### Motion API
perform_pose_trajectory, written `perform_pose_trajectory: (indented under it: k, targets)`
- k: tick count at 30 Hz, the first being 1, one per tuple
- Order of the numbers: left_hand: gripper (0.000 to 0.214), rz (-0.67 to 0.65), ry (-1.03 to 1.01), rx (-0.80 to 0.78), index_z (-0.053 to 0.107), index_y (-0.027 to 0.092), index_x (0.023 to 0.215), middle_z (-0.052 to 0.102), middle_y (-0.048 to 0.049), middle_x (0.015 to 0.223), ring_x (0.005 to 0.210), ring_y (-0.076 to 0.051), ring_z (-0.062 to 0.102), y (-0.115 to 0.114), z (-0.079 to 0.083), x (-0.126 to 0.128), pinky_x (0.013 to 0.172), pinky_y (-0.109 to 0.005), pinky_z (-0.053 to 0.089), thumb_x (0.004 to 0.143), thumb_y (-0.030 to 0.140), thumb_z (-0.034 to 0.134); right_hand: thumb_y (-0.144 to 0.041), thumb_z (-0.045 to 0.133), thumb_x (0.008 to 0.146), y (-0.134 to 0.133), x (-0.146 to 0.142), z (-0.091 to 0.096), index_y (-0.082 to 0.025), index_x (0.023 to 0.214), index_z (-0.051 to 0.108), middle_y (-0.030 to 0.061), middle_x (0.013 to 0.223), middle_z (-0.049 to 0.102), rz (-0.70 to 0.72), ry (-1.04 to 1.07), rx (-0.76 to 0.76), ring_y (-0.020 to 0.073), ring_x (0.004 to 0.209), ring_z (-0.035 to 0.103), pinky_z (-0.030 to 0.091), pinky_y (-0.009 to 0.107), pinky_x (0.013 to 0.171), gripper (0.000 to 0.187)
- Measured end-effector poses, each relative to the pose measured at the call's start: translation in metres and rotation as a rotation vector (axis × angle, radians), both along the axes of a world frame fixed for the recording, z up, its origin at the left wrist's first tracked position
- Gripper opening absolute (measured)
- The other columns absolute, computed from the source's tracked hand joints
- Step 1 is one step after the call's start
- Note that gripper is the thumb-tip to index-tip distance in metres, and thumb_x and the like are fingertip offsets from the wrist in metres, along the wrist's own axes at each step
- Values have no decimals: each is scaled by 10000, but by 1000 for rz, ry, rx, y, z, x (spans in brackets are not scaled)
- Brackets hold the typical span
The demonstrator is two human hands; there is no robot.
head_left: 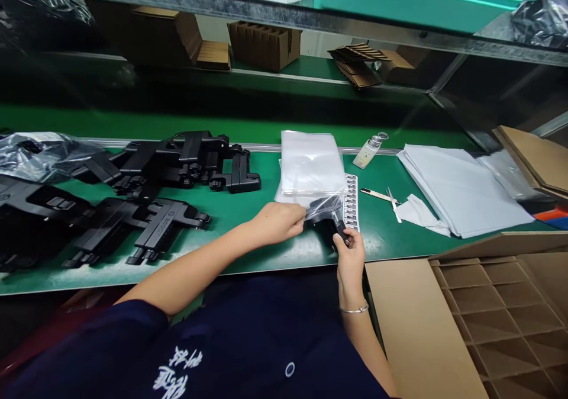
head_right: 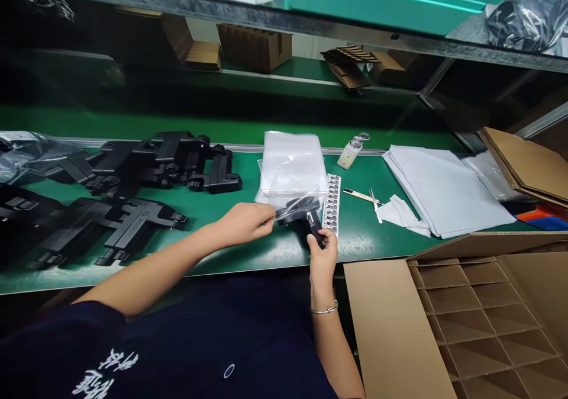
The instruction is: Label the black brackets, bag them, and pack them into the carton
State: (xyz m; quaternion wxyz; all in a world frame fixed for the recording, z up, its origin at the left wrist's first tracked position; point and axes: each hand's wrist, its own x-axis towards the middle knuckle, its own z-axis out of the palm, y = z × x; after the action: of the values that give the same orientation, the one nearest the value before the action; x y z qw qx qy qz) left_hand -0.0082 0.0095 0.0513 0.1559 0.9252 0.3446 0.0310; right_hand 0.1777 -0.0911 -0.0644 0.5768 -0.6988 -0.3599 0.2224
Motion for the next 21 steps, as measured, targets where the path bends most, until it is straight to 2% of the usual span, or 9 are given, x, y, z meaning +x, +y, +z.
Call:
perform_pose_trajectory:
  k: [3,6,9,12,15,17,21]
  targets:
    - [142,-132,-97,-76,533,190,715,613,6,716,636,-140,535,-1,2,4,552,-262,293,844,157,485,-388,675,783,2,-5,1,-203,958,583,64,1072,602,6,-35,35,229,1019,560,421,422,960,270]
    - [151,-106,-156,-43,539,189,731,608,-1,720,652,-146,543,-3,4,15,555,-266,302,866,181,474,-371,659,809,4,-18,3,-209,949,574,79,1095,595,19,-118,88,245,1072,560,426,444,981,231]
    - [180,-111,-190,-11,549,190,759,611,-12,738,686,-159,567,-9,3,31,583,-269,345,907,209,449,-361,604,871,7,-27,-2,-215,1012,576,108,1143,592,73,-318,172,267,1125,557,437,481,988,205]
    - [191,-243,-228,-3,565,184,786,639,-40,802,770,-179,605,-23,-2,46,665,-276,414,929,220,443,-332,497,929,13,-23,-8,-221,1170,571,129,1160,615,278,-543,230,286,1100,581,472,507,947,276]
    - [189,-384,-241,-44,569,180,780,656,-60,833,815,-196,610,-29,-3,49,707,-289,435,929,242,471,-280,444,947,18,-9,-4,-239,1240,570,117,1143,644,480,-648,232,286,1069,605,499,506,924,322]
    - [192,-298,-317,-114,563,179,782,647,-46,816,780,-181,590,-21,2,42,699,-283,433,930,252,463,-263,466,948,18,0,7,-230,1252,578,127,1147,647,569,-716,252,291,1073,604,507,507,915,325]
    - [183,122,-588,-324,500,178,746,562,12,717,681,-131,514,8,15,33,664,-247,419,909,232,436,-237,490,972,14,3,31,-174,1294,572,179,1196,628,798,-924,304,298,1099,595,519,500,894,338]
